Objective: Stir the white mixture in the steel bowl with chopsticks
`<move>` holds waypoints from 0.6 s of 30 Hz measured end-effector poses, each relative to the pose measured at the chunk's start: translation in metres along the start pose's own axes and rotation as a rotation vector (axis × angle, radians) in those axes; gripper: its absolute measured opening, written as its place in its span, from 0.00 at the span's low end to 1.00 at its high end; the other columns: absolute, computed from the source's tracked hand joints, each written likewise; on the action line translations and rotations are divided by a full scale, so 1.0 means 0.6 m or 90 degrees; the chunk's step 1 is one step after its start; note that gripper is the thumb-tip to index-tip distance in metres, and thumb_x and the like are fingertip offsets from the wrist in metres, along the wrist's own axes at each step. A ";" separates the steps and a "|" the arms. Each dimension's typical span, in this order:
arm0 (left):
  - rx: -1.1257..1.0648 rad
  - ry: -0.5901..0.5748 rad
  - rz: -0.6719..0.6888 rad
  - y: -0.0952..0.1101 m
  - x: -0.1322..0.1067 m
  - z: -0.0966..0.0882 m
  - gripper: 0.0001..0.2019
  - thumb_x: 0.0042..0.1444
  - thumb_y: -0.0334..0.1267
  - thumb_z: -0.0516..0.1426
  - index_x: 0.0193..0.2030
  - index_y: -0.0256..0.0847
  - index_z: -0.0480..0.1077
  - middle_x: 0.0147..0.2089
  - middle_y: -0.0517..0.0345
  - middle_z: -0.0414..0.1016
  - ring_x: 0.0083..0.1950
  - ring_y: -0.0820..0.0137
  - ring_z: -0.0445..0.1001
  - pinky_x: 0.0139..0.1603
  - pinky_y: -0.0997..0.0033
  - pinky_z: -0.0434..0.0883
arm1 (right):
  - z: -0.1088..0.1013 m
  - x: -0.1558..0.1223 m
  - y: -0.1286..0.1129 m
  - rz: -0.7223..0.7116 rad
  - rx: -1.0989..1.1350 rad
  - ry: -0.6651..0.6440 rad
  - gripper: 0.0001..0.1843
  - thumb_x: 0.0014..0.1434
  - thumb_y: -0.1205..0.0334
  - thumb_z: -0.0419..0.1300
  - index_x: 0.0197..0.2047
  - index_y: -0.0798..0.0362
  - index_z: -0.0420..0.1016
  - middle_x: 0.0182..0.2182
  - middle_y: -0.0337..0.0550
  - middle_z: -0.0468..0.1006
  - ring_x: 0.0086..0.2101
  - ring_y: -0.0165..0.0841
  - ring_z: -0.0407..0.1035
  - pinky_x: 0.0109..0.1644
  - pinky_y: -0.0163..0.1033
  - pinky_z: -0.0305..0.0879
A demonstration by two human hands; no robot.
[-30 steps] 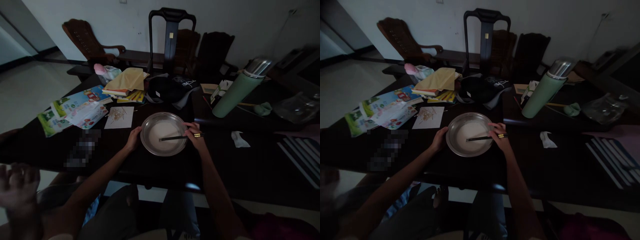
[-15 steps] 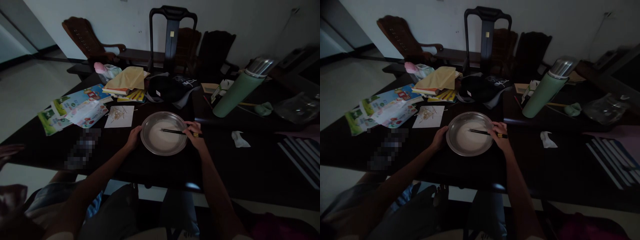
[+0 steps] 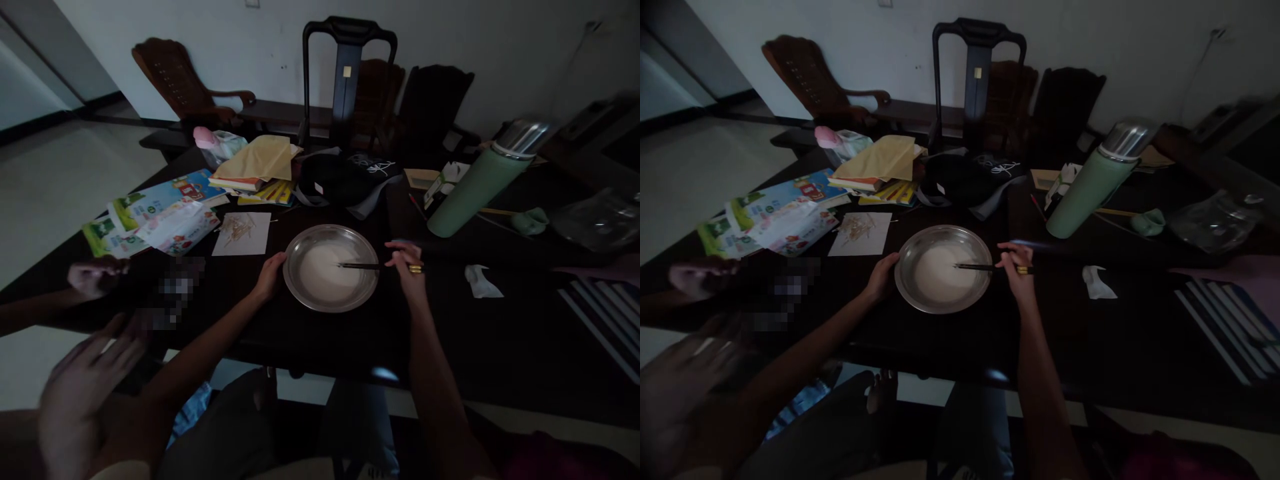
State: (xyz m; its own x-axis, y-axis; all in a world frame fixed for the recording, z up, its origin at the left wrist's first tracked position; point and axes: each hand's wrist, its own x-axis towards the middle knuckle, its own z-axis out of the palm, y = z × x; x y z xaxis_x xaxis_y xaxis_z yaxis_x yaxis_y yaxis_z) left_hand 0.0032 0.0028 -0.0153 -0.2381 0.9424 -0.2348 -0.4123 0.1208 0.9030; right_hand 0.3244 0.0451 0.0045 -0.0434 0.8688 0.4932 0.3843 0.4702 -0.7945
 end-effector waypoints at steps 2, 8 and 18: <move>-0.005 0.002 0.001 0.000 0.000 0.000 0.12 0.46 0.41 0.65 0.23 0.38 0.69 0.22 0.64 0.68 0.25 0.74 0.64 0.26 0.74 0.63 | -0.005 0.000 0.000 0.003 0.031 0.001 0.26 0.67 0.50 0.52 0.19 0.46 0.73 0.44 0.42 0.83 0.52 0.43 0.66 0.62 0.57 0.57; -0.017 0.001 -0.006 -0.002 0.001 0.000 0.11 0.49 0.41 0.64 0.24 0.38 0.70 0.22 0.63 0.68 0.24 0.74 0.65 0.27 0.73 0.63 | 0.018 -0.003 -0.005 -0.019 -0.007 -0.136 0.15 0.63 0.51 0.59 0.27 0.44 0.79 0.47 0.40 0.82 0.51 0.44 0.66 0.60 0.57 0.58; -0.004 0.004 0.025 -0.006 0.000 -0.001 0.13 0.50 0.42 0.65 0.23 0.38 0.68 0.23 0.65 0.65 0.25 0.75 0.62 0.27 0.75 0.61 | 0.013 -0.002 -0.007 -0.024 0.034 -0.121 0.20 0.64 0.51 0.57 0.22 0.45 0.76 0.44 0.39 0.84 0.49 0.43 0.67 0.60 0.57 0.59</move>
State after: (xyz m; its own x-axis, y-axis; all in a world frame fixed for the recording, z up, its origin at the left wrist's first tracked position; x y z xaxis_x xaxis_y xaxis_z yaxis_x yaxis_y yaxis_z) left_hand 0.0040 0.0020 -0.0190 -0.2604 0.9443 -0.2012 -0.4083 0.0812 0.9092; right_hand 0.3159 0.0435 0.0044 -0.2326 0.8616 0.4511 0.3301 0.5063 -0.7967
